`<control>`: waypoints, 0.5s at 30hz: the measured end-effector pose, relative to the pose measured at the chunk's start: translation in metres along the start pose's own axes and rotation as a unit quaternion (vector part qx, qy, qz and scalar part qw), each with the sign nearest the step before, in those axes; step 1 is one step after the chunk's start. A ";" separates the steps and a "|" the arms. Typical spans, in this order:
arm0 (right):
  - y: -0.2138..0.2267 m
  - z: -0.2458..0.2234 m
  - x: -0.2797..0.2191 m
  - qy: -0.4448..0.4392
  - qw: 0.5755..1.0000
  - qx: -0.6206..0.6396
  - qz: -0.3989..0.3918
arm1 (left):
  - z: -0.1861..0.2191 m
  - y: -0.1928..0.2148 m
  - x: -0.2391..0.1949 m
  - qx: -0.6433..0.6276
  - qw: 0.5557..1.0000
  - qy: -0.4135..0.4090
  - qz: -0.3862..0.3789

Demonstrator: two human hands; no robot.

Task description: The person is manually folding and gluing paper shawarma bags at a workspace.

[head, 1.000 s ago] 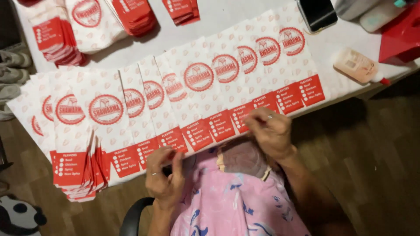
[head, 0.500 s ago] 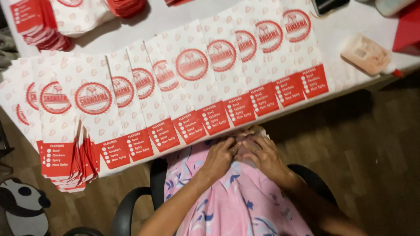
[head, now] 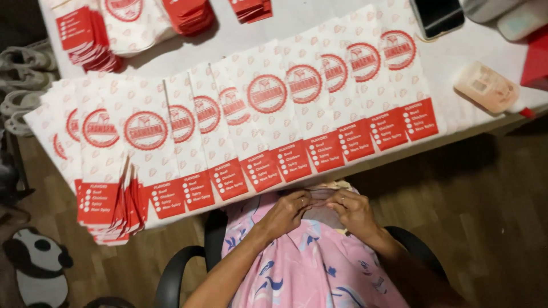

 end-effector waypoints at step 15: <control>0.002 -0.010 -0.031 0.061 0.995 -0.074 0.006 | -0.021 -0.031 -0.028 0.096 0.991 -0.085 -0.023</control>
Point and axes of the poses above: each hand's wrist, its own x-axis towards the middle knuckle, its own y-axis out of the back of the hand, z = x × y, the point moved 10 cm from there along x, towards the middle knuckle, and after that the axes turned 11 degrees about -y, right-handed, at the moved point
